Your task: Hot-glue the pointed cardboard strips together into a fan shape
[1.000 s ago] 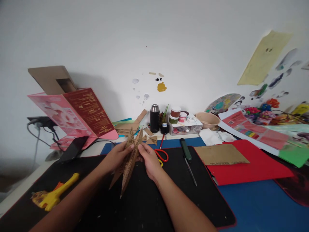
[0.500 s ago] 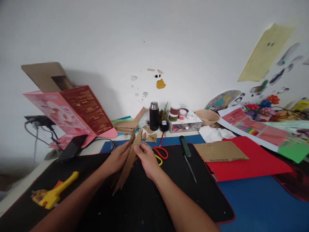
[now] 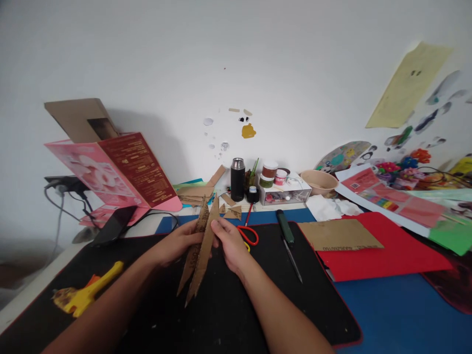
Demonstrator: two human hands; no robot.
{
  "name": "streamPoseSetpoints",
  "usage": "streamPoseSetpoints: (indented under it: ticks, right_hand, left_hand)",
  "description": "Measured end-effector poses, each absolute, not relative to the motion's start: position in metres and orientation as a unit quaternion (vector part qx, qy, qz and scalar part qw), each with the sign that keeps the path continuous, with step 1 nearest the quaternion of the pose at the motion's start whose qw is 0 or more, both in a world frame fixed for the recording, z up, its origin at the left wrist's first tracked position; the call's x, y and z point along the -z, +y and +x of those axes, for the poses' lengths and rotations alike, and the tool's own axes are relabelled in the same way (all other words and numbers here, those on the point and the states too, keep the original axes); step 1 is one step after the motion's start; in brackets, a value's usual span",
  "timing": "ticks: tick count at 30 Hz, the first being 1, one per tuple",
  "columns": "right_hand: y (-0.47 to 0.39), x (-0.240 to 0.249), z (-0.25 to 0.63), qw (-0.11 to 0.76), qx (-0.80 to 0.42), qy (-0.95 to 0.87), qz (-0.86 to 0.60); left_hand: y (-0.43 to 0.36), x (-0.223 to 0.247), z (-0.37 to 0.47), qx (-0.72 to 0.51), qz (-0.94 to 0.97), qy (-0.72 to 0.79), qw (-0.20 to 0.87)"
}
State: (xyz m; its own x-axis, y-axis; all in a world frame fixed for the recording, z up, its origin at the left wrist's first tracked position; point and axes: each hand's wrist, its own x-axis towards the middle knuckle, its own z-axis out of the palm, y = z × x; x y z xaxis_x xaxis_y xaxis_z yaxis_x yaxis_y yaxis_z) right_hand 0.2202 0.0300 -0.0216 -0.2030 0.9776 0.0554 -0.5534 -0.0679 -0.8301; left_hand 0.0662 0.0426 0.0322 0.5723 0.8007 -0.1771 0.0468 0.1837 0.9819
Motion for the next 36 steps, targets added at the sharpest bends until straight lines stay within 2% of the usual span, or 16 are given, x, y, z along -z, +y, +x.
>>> streamPoseSetpoints:
  ticks: [8,13,19,25,36]
  right_hand:
    - [0.032,0.031,0.217,0.573,-0.663,-0.381,-0.297]
    - [0.032,0.026,0.220,0.573,-0.656,-0.378,-0.313]
    - [0.036,0.030,0.221,0.575,-0.647,-0.393,-0.312]
    - [0.036,0.029,0.223,0.563,-0.667,-0.416,-0.257]
    - [0.030,0.022,0.224,0.538,-0.685,-0.390,-0.299]
  left_hand:
    - [0.042,-0.024,0.073,-0.303,0.577,0.393,0.649]
    - [0.043,-0.018,0.070,-0.283,0.543,0.352,0.708]
    - [0.042,-0.021,0.070,-0.286,0.589,0.369,0.660]
    - [0.047,-0.026,0.063,-0.275,0.579,0.315,0.700]
    - [0.037,-0.023,0.071,-0.231,0.562,0.317,0.728]
